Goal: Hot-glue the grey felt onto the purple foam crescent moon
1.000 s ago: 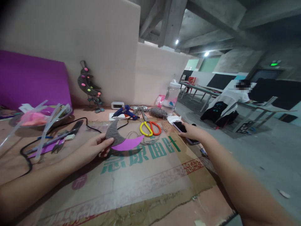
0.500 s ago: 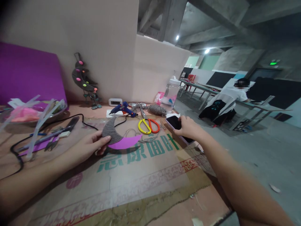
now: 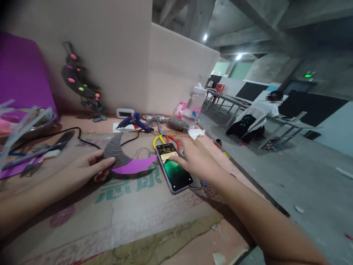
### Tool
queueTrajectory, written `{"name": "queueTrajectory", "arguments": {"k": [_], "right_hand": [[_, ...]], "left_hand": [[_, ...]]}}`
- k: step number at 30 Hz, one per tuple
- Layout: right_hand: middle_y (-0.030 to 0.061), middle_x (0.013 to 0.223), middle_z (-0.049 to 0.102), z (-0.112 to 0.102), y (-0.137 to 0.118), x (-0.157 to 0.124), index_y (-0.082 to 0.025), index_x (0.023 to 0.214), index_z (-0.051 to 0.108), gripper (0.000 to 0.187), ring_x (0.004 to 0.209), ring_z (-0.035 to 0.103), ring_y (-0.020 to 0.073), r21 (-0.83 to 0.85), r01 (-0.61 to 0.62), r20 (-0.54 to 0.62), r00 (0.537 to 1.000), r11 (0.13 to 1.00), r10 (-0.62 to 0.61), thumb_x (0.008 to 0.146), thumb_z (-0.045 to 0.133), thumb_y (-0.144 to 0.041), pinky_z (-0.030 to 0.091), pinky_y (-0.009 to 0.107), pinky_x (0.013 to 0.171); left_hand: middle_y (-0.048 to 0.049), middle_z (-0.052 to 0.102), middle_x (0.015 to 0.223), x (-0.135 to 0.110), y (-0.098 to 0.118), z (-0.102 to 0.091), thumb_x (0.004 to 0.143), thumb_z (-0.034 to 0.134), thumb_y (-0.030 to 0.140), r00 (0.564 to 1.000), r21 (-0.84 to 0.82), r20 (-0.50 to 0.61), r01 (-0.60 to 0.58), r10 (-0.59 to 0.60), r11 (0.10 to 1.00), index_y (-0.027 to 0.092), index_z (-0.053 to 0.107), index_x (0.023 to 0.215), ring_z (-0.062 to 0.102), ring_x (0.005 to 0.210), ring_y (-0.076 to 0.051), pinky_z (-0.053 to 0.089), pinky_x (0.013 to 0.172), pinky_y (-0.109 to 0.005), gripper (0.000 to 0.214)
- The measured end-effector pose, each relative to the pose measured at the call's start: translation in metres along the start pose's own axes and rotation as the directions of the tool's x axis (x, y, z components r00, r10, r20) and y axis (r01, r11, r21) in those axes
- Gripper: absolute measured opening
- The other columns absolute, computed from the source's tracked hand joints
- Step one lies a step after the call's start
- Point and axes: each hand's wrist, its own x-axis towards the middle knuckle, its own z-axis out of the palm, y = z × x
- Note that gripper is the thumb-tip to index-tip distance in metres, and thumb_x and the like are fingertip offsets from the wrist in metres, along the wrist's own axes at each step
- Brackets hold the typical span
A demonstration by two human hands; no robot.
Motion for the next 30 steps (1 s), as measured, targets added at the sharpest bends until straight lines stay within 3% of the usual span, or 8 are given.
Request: {"name": "queueTrajectory", "arguments": {"k": [2,5,7,10,15,20,30], "right_hand": [[0.0076,0.091,0.069,-0.005,0.008,0.001,-0.020,0.108,0.054,0.022,0.080,0.063,0.0200,0.238,-0.043,0.026,0.999,0.970,0.038,0.091,0.049,-0.033,0.046,0.033,0.070],[0.0043,0.081,0.072,-0.010,0.021,0.002,-0.020,0.092,0.052,0.013,0.064,0.059,0.0129,0.533,-0.090,0.248,0.967,0.841,-0.054,0.093,0.040,-0.024,0.043,0.025,0.058],[0.0047,0.081,0.074,-0.012,0.026,0.002,-0.019,0.088,0.051,0.014,0.060,0.057,0.0113,0.599,-0.127,0.396,0.905,0.790,-0.154,0.093,0.039,-0.022,0.040,0.023,0.054],[0.0060,0.084,0.075,-0.015,0.025,0.001,-0.018,0.084,0.052,0.015,0.064,0.057,0.0113,0.634,-0.160,0.496,0.835,0.757,-0.239,0.090,0.038,-0.015,0.041,0.023,0.055],[0.0049,0.083,0.075,-0.017,0.018,0.000,-0.017,0.079,0.053,0.017,0.059,0.052,0.0096,0.598,-0.188,0.554,0.799,0.779,-0.234,0.083,0.039,-0.009,0.042,0.022,0.055],[0.0044,0.085,0.075,-0.015,0.019,0.002,-0.018,0.080,0.052,0.017,0.058,0.051,0.0089,0.601,-0.202,0.521,0.833,0.773,-0.188,0.084,0.037,-0.009,0.042,0.021,0.054],[0.0034,0.084,0.075,-0.013,0.019,0.002,-0.018,0.080,0.051,0.017,0.055,0.051,0.0082,0.603,-0.218,0.521,0.836,0.768,-0.172,0.083,0.037,-0.009,0.042,0.021,0.052]], "left_hand": [[0.0059,0.048,0.055,0.000,0.000,0.000,0.085,0.051,0.055,1.000,0.010,-0.005,0.013,-0.013,1.000,0.019,0.049,0.076,0.043,0.049,-0.010,0.033,0.048,-0.023,0.038],[0.0056,0.049,0.054,-0.001,0.003,0.000,0.085,0.051,0.054,0.999,0.045,-0.020,0.033,-0.032,0.998,0.018,0.049,0.073,0.043,0.050,-0.010,0.033,0.049,-0.023,0.038],[0.0055,0.049,0.054,-0.002,0.004,0.000,0.086,0.051,0.053,0.999,0.041,-0.022,0.033,-0.032,0.999,0.018,0.049,0.072,0.043,0.050,-0.010,0.032,0.050,-0.023,0.037],[0.0057,0.049,0.054,-0.002,0.005,0.000,0.086,0.051,0.052,0.999,0.041,-0.012,0.036,-0.035,0.999,0.018,0.049,0.073,0.043,0.051,-0.010,0.032,0.050,-0.024,0.036],[0.0067,0.048,0.054,-0.002,0.002,-0.001,0.086,0.050,0.054,1.000,0.044,-0.002,0.029,-0.029,0.999,0.019,0.048,0.071,0.042,0.050,-0.009,0.032,0.050,-0.024,0.038],[0.0060,0.049,0.055,-0.001,0.000,-0.002,0.086,0.049,0.058,0.999,0.081,0.002,0.046,-0.046,0.996,0.018,0.049,0.069,0.043,0.051,-0.010,0.032,0.051,-0.024,0.043],[0.0053,0.050,0.054,0.002,-0.007,-0.003,0.084,0.048,0.062,0.999,0.103,-0.003,0.049,-0.049,0.994,0.019,0.050,0.069,0.043,0.051,-0.011,0.033,0.051,-0.025,0.046]]}}
